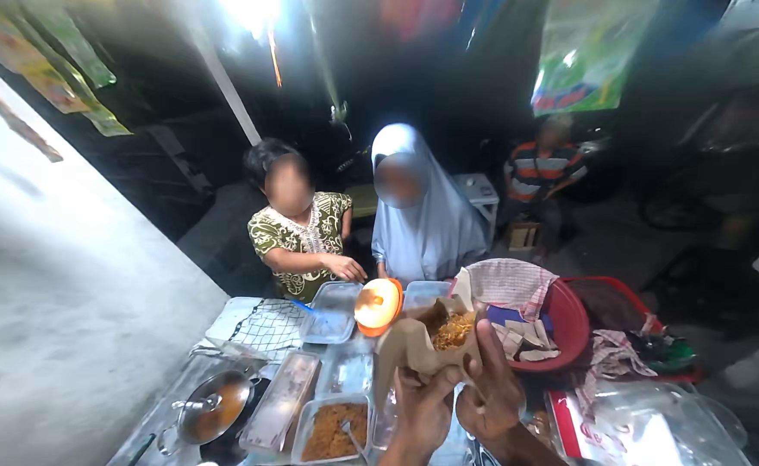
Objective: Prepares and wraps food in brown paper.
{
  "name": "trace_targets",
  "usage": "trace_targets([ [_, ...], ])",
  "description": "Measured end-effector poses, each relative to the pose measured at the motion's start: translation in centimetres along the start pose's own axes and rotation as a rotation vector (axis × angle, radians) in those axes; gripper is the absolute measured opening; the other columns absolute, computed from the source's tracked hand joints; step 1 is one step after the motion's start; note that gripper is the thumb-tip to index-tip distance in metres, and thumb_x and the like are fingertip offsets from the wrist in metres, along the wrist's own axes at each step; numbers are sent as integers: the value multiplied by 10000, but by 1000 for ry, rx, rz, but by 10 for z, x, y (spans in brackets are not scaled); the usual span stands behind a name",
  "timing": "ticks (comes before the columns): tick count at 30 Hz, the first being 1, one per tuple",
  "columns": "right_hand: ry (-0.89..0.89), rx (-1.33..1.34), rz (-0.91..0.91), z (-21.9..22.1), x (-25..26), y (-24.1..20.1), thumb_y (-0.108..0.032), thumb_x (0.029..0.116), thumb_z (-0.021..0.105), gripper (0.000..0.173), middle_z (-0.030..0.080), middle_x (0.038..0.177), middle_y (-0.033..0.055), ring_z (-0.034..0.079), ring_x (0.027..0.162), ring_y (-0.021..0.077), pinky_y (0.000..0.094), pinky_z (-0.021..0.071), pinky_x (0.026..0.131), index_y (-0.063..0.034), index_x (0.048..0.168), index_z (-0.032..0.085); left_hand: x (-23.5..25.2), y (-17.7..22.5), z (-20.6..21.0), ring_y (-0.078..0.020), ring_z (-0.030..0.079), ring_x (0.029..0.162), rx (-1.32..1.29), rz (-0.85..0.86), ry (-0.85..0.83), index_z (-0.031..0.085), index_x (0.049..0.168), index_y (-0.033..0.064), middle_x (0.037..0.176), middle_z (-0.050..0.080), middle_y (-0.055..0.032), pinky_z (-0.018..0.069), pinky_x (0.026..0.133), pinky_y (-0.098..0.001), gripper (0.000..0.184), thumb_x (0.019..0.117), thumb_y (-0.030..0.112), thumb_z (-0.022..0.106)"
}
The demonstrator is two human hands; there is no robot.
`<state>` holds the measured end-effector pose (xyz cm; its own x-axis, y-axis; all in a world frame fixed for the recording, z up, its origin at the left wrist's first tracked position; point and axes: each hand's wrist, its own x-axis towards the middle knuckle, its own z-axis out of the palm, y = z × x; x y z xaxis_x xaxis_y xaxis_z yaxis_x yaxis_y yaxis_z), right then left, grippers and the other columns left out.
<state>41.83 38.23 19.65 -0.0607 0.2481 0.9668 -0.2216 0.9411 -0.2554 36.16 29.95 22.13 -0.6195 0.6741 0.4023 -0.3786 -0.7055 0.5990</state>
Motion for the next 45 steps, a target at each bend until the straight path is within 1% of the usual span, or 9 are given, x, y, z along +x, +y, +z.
trace_targets([
  [8, -167, -58, -55, -2, -5, -1, -497, 1043, 395, 538, 221, 1715, 16, 214, 1566, 363, 641, 228, 1253, -356, 1562, 389, -11, 6, -4, -124, 735, 886, 1, -125, 100, 696, 1065, 139, 964, 757, -35, 622, 812, -334, 228, 861, 73, 773],
  [12, -220, -47, 40, 4, -17, -8, -516, 1038, 373, 572, 181, 1725, 28, 141, 1585, 352, 614, 158, 1279, -346, 1584, 370, -21, 3, -25, -45, 708, 939, 237, 11, -1, 686, 1158, 202, 1020, 750, 48, 596, 837, -269, 467, 850, 547, 752],
  [15, -305, 28, 71, 10, -45, -22, -613, 1044, 312, 631, 170, 1729, 9, 127, 1591, 326, 596, 152, 1284, -331, 1608, 327, -45, 11, -50, -63, 720, 918, 276, -33, 48, 671, 1194, 175, 1026, 755, 35, 614, 837, -284, 590, 693, 343, 933],
  [20, -436, 316, 137, 19, -95, -38, -615, 1056, 246, 725, 140, 1735, 22, 118, 1598, 286, 564, 147, 1296, -260, 1666, 84, -88, 17, -80, -128, 742, 900, 251, -68, 336, 604, 1214, 127, 1000, 761, -23, 634, 828, -354, 609, 720, 281, 926],
  [23, -381, 484, 304, 29, -106, -50, -550, 1085, 281, 736, 213, 1706, 143, 226, 1575, 258, 464, 231, 1301, -126, 1663, 115, -93, 24, -87, -143, 742, 899, 234, 1, 461, 576, 1215, 146, 985, 754, -20, 640, 820, -389, 648, 692, 241, 946],
  [28, -316, 554, 502, 43, -105, -68, -287, 1103, 451, 654, 219, 1690, 201, 250, 1566, 276, 450, 255, 1301, -53, 1647, 173, -89, 27, -94, -158, 732, 970, 297, 169, 425, 570, 1248, 122, 1065, 751, -35, 624, 877, -379, 603, 752, 186, 907],
  [33, -230, 491, 531, 43, -112, -66, -391, 1078, 478, 663, 175, 1723, 74, 255, 1563, 263, 492, 282, 1280, -253, 1660, 192, -81, 30, -88, -159, 726, 980, 248, 232, 506, 496, 1285, 126, 1082, 734, -37, 626, 868, -383, 706, 728, 198, 924],
  [40, -339, 678, 621, 38, -91, -63, -470, 1092, 413, 796, 133, 1698, 241, 213, 1574, 275, 415, 238, 1300, 39, 1626, 114, -82, 29, -85, -149, 737, 899, 237, 196, 425, 548, 1237, 109, 1023, 749, -36, 632, 830, -361, 615, 743, 157, 911],
  [45, -380, 644, 599, 37, -79, -58, -469, 1091, 416, 785, 227, 1675, 234, 327, 1529, 242, 371, 312, 1269, 59, 1612, 160, -83, 22, -85, -174, 745, 953, 225, 135, 291, 621, 1228, 111, 1055, 765, -56, 623, 889, -397, 533, 769, 137, 889],
])
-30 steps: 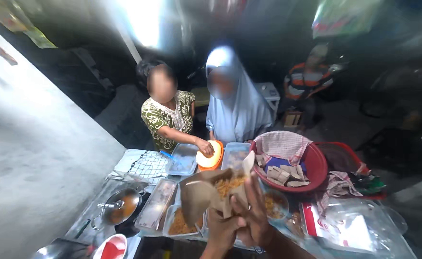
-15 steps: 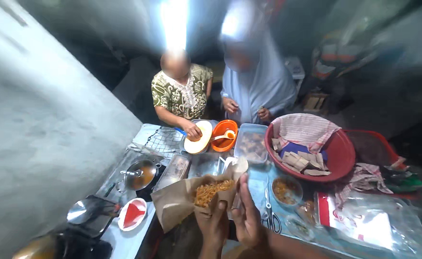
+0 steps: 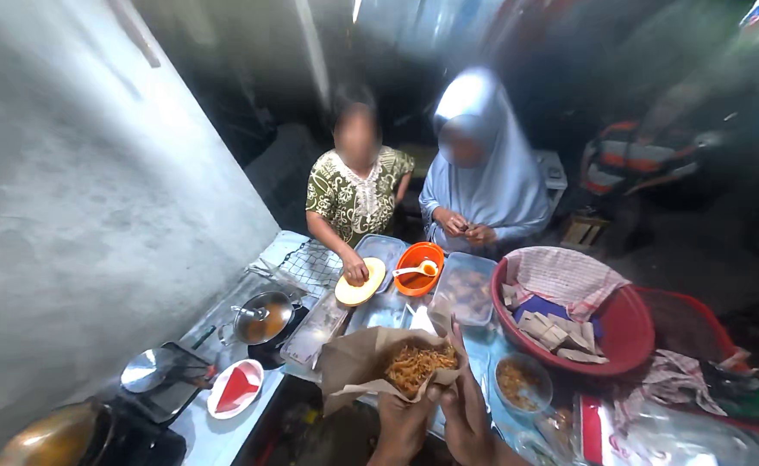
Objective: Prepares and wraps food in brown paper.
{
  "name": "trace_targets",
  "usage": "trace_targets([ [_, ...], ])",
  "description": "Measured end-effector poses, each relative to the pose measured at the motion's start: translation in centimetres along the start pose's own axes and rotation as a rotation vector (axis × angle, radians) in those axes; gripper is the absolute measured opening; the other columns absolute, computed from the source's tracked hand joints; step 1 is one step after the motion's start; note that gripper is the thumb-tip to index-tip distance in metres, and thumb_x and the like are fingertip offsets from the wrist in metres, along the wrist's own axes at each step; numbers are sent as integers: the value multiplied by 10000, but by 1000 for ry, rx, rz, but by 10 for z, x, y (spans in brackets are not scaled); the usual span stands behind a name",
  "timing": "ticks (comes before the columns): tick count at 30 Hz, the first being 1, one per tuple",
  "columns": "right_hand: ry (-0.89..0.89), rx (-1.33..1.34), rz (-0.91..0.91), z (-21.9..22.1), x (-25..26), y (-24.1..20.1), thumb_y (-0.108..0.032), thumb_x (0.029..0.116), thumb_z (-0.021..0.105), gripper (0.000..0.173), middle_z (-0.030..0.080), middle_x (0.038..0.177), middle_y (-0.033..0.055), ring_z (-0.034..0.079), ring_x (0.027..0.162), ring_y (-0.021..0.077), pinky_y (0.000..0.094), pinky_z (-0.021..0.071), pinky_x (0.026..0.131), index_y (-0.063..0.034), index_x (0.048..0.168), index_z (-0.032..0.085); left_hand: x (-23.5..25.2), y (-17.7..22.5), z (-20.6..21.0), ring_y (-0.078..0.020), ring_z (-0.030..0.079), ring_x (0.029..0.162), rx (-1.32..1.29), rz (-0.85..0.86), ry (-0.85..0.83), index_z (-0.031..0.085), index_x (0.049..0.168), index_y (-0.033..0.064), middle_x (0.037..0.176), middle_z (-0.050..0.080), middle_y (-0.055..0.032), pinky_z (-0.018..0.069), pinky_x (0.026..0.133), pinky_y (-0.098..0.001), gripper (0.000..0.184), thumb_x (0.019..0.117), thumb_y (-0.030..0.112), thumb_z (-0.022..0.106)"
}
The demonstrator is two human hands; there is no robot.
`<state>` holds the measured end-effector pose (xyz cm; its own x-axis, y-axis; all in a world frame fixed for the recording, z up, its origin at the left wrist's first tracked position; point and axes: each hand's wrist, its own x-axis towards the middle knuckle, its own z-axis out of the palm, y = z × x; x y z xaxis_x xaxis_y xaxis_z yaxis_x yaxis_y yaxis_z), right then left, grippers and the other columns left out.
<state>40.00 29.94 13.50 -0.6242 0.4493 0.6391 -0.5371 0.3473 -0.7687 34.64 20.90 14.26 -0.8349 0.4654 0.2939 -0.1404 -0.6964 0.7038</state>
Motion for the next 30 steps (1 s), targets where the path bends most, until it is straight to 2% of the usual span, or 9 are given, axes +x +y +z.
trace_targets([
  [5, -49, 62, 38, -8, 2, -5, -299, 1040, 610, 727, 417, 1587, 186, 484, 1421, 234, 378, 442, 1185, 35, 1587, 267, 9, 2, -9, -108, 712, 1052, -39, 4, -218, 600, 1336, 200, 1175, 741, 2, 590, 949, -331, 512, 869, 186, 808],
  [10, 18, 144, 48, -5, 2, -16, -215, 962, 740, 704, 554, 1493, 69, 619, 1271, 168, 315, 558, 1052, -105, 1568, 399, 14, 9, -9, -57, 697, 1070, -38, -8, -329, 605, 1355, 231, 1200, 732, 46, 576, 958, -282, 494, 897, 172, 778],
  [16, 131, 307, 92, -7, 7, -22, -65, 850, 820, 728, 607, 1423, 20, 639, 1229, 141, 299, 569, 1020, -166, 1494, 495, 32, 17, -23, -12, 644, 1153, 56, -101, -586, 571, 1402, 291, 1297, 678, 114, 539, 1002, -245, 502, 934, 348, 741],
  [19, 187, 270, 33, -4, 10, -20, -71, 841, 826, 713, 616, 1423, 22, 638, 1241, 149, 298, 570, 1023, -175, 1473, 514, 29, 17, -15, -70, 657, 1169, 255, -136, -375, 668, 1306, 192, 1268, 706, 50, 550, 1004, -299, 501, 883, 442, 769],
  [21, 231, 218, -11, 2, 12, -14, -90, 842, 829, 723, 604, 1435, -3, 617, 1268, 137, 293, 558, 1038, -211, 1479, 510, 27, 9, -9, -205, 573, 1325, 252, -145, -263, 478, 1461, 34, 1442, 595, -97, 480, 1117, -411, 728, 929, 479, 700],
  [23, 264, 157, -49, 12, 14, -2, -104, 846, 829, 718, 597, 1446, 14, 596, 1304, 168, 322, 539, 1077, -210, 1480, 507, 27, -2, -8, -260, 509, 1394, 242, -122, -160, 372, 1536, 45, 1515, 525, -134, 431, 1157, -464, 868, 956, 674, 514],
  [26, 259, 71, -38, 35, 11, 21, -107, 880, 793, 638, 601, 1440, 103, 586, 1325, 259, 425, 508, 1131, -123, 1457, 521, 31, -5, -9, -274, 551, 1346, 162, -137, 56, 434, 1490, 59, 1445, 583, -147, 456, 1128, -483, 978, 877, 819, 450],
  [28, 155, -108, -19, 43, 9, 37, -219, 952, 721, 595, 587, 1464, 124, 541, 1379, 281, 535, 381, 1220, -81, 1483, 493, 41, -4, -16, -246, 618, 1245, 165, -156, 161, 484, 1421, 37, 1330, 645, -142, 516, 1063, -450, 972, 881, 840, 392],
  [30, 44, -350, 12, 44, 11, 53, -446, 977, 612, 627, 580, 1487, 53, 448, 1456, 256, 644, 175, 1257, -109, 1493, 500, 54, -4, -30, -219, 652, 1179, 74, -230, 229, 493, 1393, 56, 1254, 674, -130, 553, 1003, -418, 894, 937, 803, 314],
])
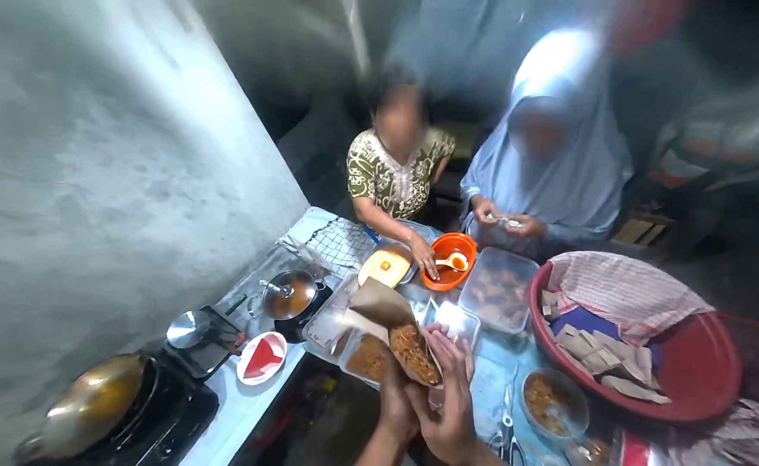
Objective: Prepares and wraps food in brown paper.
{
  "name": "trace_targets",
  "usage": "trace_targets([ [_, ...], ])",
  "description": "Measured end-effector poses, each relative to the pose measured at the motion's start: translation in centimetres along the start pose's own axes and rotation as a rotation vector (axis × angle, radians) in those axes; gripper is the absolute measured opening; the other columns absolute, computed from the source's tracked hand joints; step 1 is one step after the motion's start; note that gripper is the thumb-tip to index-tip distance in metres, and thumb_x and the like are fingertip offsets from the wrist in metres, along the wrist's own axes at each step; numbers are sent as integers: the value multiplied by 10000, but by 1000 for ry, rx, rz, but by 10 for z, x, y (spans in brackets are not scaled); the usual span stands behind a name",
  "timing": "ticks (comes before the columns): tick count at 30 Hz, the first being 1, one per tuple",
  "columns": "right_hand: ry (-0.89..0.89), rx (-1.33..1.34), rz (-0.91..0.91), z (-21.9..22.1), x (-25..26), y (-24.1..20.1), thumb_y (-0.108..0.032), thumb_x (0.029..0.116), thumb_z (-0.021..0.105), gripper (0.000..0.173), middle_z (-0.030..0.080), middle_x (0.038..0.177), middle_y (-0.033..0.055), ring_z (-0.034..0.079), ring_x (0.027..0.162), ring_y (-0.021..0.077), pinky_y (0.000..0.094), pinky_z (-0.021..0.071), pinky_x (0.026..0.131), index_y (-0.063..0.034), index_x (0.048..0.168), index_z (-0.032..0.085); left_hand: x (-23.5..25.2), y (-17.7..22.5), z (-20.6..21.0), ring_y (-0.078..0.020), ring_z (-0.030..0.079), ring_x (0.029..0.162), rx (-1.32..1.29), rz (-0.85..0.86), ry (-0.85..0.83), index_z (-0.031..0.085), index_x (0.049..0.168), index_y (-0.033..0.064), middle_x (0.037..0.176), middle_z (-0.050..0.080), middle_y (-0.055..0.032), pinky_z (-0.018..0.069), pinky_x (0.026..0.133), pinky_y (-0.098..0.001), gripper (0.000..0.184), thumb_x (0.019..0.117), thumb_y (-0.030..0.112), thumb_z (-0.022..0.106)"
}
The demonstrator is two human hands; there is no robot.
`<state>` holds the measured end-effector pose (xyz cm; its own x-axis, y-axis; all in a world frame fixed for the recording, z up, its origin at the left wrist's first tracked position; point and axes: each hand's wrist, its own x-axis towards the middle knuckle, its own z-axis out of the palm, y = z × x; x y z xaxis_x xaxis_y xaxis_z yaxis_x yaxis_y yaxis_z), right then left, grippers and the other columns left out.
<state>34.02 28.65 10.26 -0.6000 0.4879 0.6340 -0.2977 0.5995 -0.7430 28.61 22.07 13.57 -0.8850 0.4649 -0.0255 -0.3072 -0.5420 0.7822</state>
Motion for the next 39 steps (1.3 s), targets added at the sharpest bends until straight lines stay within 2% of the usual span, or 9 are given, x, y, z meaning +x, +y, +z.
trace_targets([
  [2, -66, -126, 35, 6, 2, 14, -628, 969, 500, 688, 582, 1488, 9, 368, 1499, 298, 678, 104, 1248, -157, 1467, 559, 18, -2, -13, -215, 687, 1106, -108, -90, 65, 518, 1367, 76, 1186, 698, -133, 591, 934, -415, 795, 1013, 710, 194],
  [4, -93, -172, 66, 12, 5, 27, -682, 956, 486, 686, 549, 1509, 65, 334, 1500, 357, 646, 180, 1238, -189, 1411, 631, 39, -6, -26, -195, 709, 1038, -113, -165, 130, 522, 1372, 97, 1140, 714, -116, 618, 865, -397, 770, 1036, 664, 124],
  [7, -133, -144, 151, 21, 18, 51, -597, 955, 569, 601, 491, 1540, 113, 354, 1491, 333, 596, 279, 1224, -192, 1390, 657, 80, -19, -51, -200, 718, 921, -135, -256, 129, 548, 1348, 111, 1049, 720, -120, 623, 764, -385, 812, 1023, 684, 73],
  [10, -219, -85, 295, 21, 23, 74, -448, 977, 618, 493, 555, 1485, 47, 451, 1423, 245, 534, 364, 1181, -164, 1377, 665, 116, -42, -84, -240, 681, 776, -158, -358, 58, 524, 1362, 89, 953, 678, -157, 596, 648, -378, 868, 1004, 711, 36],
  [13, -322, -44, 373, 13, 28, 92, -329, 1003, 630, 379, 639, 1372, 25, 572, 1292, 177, 395, 503, 1089, -144, 1327, 697, 143, -60, -104, -275, 680, 752, -214, -401, 69, 531, 1333, 71, 963, 680, -190, 594, 638, -411, 822, 1034, 660, 42],
  [15, -344, -57, 400, 9, 26, 101, -279, 1012, 617, 325, 677, 1312, 32, 617, 1232, 158, 351, 530, 1056, -113, 1270, 724, 156, -73, -115, -282, 683, 754, -235, -422, 78, 529, 1339, 68, 964, 681, -193, 595, 636, -414, 819, 1041, 635, 18],
  [20, -336, -91, 524, 4, 18, 110, -234, 1026, 593, 274, 714, 1245, 30, 658, 1180, 128, 320, 554, 1031, -87, 1197, 749, 178, -91, -123, -287, 680, 732, -248, -482, 76, 548, 1273, 58, 928, 680, -194, 590, 618, -417, 823, 1039, 638, 12],
  [26, -305, -58, 681, 1, 7, 106, -218, 1035, 585, 257, 720, 1222, 33, 698, 1076, 93, 256, 598, 925, -88, 1171, 759, 190, -101, -121, -293, 675, 715, -267, -521, 93, 559, 1227, 34, 934, 679, -210, 583, 604, -413, 821, 1046, 622, 16],
  [39, -306, -126, 698, -28, -1, 114, -227, 1036, 580, 247, 732, 1193, 13, 712, 1027, 88, 251, 611, 892, -111, 1144, 769, 185, -112, -117, -313, 685, 736, -285, -496, 159, 531, 1308, 49, 1029, 679, -233, 584, 596, -429, 773, 1064, 598, 45],
])
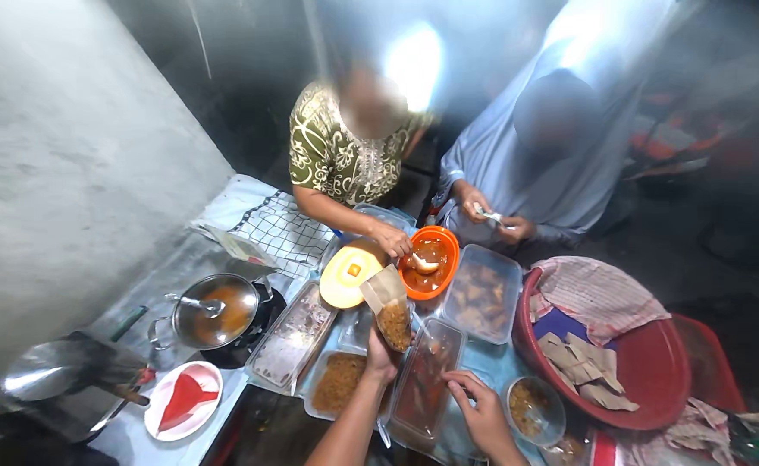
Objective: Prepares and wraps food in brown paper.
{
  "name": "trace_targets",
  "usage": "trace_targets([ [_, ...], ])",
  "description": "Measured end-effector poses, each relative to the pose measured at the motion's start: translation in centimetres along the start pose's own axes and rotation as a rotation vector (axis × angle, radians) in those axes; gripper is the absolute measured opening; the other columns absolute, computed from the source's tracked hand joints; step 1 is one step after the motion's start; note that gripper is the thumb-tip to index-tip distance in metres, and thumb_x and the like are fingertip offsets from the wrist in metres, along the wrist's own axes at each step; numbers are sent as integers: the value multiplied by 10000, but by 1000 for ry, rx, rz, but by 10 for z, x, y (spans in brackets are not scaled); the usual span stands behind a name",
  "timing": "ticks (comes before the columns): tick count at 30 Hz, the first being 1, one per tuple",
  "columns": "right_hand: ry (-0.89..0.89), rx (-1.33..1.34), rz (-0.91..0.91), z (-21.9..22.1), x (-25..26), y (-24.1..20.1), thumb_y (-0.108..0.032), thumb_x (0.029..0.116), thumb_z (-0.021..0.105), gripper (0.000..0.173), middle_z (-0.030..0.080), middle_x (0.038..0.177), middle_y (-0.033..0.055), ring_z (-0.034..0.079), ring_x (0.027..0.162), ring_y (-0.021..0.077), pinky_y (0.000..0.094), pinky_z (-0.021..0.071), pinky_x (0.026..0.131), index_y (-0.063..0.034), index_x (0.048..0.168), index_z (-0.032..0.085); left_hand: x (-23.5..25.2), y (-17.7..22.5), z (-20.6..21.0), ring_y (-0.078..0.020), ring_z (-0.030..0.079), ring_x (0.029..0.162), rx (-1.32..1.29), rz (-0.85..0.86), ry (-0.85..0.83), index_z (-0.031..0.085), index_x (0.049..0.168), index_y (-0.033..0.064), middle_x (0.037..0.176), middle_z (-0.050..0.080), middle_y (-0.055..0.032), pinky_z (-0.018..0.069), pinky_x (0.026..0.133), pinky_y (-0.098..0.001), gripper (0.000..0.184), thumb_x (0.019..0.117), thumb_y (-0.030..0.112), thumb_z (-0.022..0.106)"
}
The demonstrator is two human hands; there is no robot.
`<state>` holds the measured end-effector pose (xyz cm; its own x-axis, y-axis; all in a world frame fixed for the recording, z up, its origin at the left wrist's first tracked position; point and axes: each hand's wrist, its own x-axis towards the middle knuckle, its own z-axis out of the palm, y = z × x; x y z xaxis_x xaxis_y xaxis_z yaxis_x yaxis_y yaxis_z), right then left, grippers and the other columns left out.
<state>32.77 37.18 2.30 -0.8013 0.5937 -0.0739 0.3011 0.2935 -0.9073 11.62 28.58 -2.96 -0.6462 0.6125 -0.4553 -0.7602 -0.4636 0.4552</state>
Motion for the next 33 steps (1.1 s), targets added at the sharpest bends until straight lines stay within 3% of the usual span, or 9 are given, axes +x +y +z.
trace_targets([
  [9, -20, -13, 7, -2, -14, 3, -214, 1032, 582, 247, 733, 1170, 30, 717, 997, 95, 264, 615, 879, -90, 1145, 764, -4, -7, 1, -316, 695, 767, 12, 44, 38, 501, 1369, 85, 1082, 686, -229, 587, 612, -437, 747, 1064, 602, 56],
  [24, -10, -40, 1, -4, -31, 9, -214, 1036, 577, 243, 738, 1156, 12, 722, 984, 93, 251, 620, 865, -104, 1134, 771, -5, -14, 1, -326, 693, 779, -19, 70, 52, 552, 1297, 85, 1033, 690, -211, 585, 606, -463, 718, 1076, 583, 84],
  [33, -32, -54, 34, -3, -35, 8, -227, 1035, 584, 244, 736, 1164, 9, 721, 1002, 97, 256, 618, 880, -111, 1140, 772, -2, -15, 2, -327, 698, 778, 0, 65, 108, 562, 1316, 91, 1041, 696, -210, 592, 626, -471, 707, 1077, 596, 130],
])
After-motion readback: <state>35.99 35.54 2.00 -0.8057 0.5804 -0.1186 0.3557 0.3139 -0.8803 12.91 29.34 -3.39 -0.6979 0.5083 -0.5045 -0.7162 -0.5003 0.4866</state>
